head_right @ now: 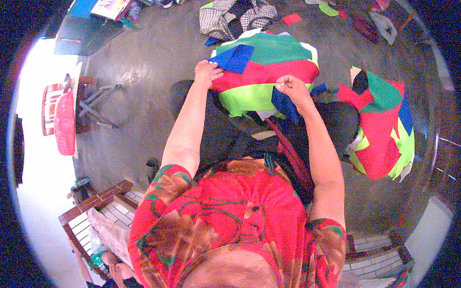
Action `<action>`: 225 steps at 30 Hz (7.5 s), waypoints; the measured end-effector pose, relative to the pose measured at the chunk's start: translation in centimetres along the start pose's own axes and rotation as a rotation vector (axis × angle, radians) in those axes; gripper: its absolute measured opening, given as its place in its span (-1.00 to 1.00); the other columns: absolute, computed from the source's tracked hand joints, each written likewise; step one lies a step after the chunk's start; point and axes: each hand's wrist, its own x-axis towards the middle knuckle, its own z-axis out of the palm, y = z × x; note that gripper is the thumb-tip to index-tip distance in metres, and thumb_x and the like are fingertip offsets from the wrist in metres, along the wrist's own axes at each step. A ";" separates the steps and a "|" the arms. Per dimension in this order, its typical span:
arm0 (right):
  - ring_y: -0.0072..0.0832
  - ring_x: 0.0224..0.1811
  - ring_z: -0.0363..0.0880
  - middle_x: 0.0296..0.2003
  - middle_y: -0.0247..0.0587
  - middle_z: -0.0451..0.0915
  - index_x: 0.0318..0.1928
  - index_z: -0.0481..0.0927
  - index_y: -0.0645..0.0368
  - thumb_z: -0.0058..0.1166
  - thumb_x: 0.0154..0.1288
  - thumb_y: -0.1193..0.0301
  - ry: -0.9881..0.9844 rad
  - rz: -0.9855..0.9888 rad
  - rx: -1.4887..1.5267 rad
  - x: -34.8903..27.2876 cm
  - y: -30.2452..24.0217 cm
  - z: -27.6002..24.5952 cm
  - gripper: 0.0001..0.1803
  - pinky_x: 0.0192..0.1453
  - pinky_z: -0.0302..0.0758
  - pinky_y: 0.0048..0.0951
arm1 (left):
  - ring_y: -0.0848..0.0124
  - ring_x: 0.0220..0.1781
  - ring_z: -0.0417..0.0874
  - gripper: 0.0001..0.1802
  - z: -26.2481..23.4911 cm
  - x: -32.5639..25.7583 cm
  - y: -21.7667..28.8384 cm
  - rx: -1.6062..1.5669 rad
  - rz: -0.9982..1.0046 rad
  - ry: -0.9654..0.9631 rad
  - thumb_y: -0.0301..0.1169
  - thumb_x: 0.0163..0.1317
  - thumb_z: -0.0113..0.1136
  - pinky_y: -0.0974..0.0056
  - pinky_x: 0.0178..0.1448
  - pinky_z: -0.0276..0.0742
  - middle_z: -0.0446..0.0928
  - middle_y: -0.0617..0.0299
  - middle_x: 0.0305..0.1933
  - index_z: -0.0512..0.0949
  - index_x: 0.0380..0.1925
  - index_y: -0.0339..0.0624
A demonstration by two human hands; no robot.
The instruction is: The person sits on the floor and repeatedly picks up, folds, and places colorful fabric pieces onto two growing piles. The person occasionally adjusts the piles and shifts position while continuing to handle the fabric.
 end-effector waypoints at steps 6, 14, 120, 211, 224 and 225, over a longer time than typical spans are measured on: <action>-0.69 -0.32 0.47 -0.37 -0.47 0.53 -0.19 0.52 0.17 0.22 0.13 0.47 0.004 0.015 -0.038 0.0 0.3 0.1 -0.77 -0.19 0.40 -0.63 | 0.06 -0.19 0.57 -0.49 0.9 -1.7 -0.7 0.976 0.931 0.507 -0.46 0.01 0.27 0.02 -0.02 0.50 0.48 -0.03 -0.19 0.33 -0.01 -0.13; -0.70 -0.37 0.46 -0.41 -0.47 0.53 -0.19 0.52 0.16 0.21 0.14 0.48 0.019 0.045 -0.032 0.1 0.5 0.1 -0.79 -0.23 0.39 -0.66 | 0.18 -0.13 0.51 -0.82 2.4 -3.1 -1.7 1.232 1.043 -0.203 -0.32 -0.01 0.26 0.09 -0.05 0.40 0.51 0.23 -0.28 0.58 -0.35 0.02; -0.69 -0.34 0.49 -0.37 -0.41 0.53 -0.22 0.51 0.19 0.01 0.27 0.44 0.344 -0.472 -0.190 -5.5 -6.5 0.7 -0.89 -0.31 0.43 -0.59 | 0.13 0.46 0.01 -0.40 3.9 -8.8 -7.2 1.418 1.050 -0.277 -0.11 0.12 0.20 -0.18 0.34 -0.01 0.06 0.18 0.42 0.30 0.14 0.00; -0.07 0.38 0.05 0.33 0.04 0.10 0.30 0.18 0.08 0.05 0.18 0.12 0.635 -0.306 -1.455 2.3 -0.9 1.1 -0.29 0.32 0.10 0.07 | 0.18 0.52 -0.19 -0.36 4.0 -8.4 -7.9 1.486 0.951 -0.274 -0.04 0.19 0.09 -0.10 0.45 -0.26 -0.10 0.15 0.48 0.24 0.24 0.00; -0.07 0.47 -0.15 0.42 0.06 -0.12 0.39 0.03 0.05 -0.03 0.22 -0.03 0.406 -0.159 -1.300 1.5 0.5 1.7 -0.17 0.38 -0.02 0.15 | 0.15 0.50 -0.12 -0.34 3.9 -7.9 -8.3 1.543 1.049 -0.259 -0.09 0.17 0.12 -0.13 0.40 -0.10 -0.07 0.15 0.48 0.19 0.24 0.00; -0.07 0.47 -0.16 0.42 0.06 -0.12 0.39 0.03 0.05 -0.02 0.22 -0.03 0.386 -0.134 -1.267 1.3 0.0 1.7 -0.17 0.38 -0.02 0.15 | 0.15 0.50 -0.12 -0.34 3.8 -7.9 -8.3 1.542 1.054 -0.256 -0.09 0.17 0.12 -0.13 0.40 -0.09 -0.07 0.15 0.48 0.19 0.24 0.00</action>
